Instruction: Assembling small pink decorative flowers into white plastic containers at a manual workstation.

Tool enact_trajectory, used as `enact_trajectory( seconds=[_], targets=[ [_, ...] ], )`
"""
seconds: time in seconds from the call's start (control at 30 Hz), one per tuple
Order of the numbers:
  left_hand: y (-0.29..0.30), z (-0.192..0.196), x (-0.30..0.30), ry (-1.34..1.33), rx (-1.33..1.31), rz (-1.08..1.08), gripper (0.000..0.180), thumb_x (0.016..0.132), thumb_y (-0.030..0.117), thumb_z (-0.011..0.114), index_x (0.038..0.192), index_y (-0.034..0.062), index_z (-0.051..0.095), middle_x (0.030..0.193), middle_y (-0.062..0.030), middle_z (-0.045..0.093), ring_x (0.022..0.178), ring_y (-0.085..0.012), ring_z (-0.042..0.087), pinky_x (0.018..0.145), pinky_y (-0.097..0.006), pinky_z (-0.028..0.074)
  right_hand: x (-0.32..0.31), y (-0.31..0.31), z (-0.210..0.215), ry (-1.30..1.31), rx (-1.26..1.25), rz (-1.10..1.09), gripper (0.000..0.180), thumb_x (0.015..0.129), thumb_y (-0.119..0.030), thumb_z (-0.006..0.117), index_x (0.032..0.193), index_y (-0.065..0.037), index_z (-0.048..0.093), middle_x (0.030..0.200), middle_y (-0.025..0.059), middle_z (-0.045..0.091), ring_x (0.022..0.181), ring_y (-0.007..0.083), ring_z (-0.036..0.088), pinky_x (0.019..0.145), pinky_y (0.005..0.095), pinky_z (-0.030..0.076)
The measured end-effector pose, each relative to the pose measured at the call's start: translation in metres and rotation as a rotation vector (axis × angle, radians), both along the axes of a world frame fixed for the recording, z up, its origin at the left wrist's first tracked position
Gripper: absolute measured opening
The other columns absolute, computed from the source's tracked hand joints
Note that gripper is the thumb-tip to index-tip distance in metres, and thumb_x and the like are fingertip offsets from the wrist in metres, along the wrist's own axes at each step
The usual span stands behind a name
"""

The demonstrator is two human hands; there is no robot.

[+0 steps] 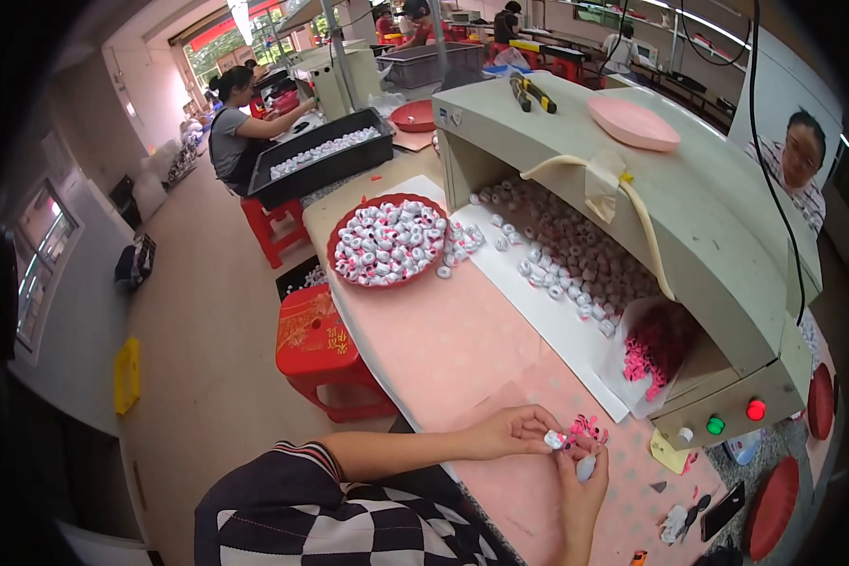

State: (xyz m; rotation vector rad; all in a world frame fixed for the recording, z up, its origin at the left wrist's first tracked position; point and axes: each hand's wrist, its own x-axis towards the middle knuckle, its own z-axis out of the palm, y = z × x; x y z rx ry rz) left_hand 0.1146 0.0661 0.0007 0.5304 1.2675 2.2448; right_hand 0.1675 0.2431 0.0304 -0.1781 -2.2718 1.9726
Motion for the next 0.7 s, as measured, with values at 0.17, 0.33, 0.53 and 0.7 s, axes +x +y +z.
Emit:
enact_trajectory(
  seconds=[0.17,0.33,0.53,0.7],
  targets=[
    [0.003,0.003,-0.003,0.022,0.004,-0.05,0.029,0.088,0.003,0.061,0.115,0.0021,0.051,0.115,-0.0075,0.058,0.107,-0.0142,0.057,0.095,-0.028,0.046,0.006,-0.001,0.013,-0.177,-0.057,-0.046,0.011,0.084,-0.006,0.065,0.093,-0.003,0.058,0.073,-0.0002,0.056,0.059,0.0039,0.048,0.049,0.0168,0.036],
    [-0.016,0.007,-0.014,0.096,-0.197,0.112,0.032,0.087,-0.002,0.061,0.119,-0.0006,0.056,0.119,-0.011,0.06,0.107,-0.0165,0.059,0.095,-0.031,0.047,-0.011,0.014,-0.003,-0.215,-0.171,0.002,0.011,0.085,-0.009,0.067,0.09,-0.006,0.058,0.075,0.0031,0.06,0.063,0.0095,0.054,0.056,0.0228,0.044],
    [-0.012,0.006,-0.015,0.089,-0.25,0.044,0.037,0.087,-0.003,0.06,0.123,0.0006,0.055,0.119,-0.0107,0.06,0.106,-0.016,0.06,0.091,-0.029,0.049,-0.007,0.003,0.009,-0.32,-0.526,0.072,0.009,0.086,-0.006,0.064,0.093,-0.004,0.058,0.083,0.0057,0.063,0.072,0.0125,0.059,0.064,0.025,0.049],
    [-0.004,0.003,-0.009,0.158,-0.291,0.042,0.038,0.087,-0.005,0.059,0.124,0.0025,0.056,0.123,-0.0117,0.057,0.106,-0.0176,0.06,0.089,-0.03,0.051,-0.002,0.007,0.002,-0.268,-0.476,0.155,0.011,0.087,-0.008,0.065,0.094,-0.003,0.058,0.086,0.0072,0.064,0.075,0.0122,0.06,0.066,0.0255,0.05]
  ],
)
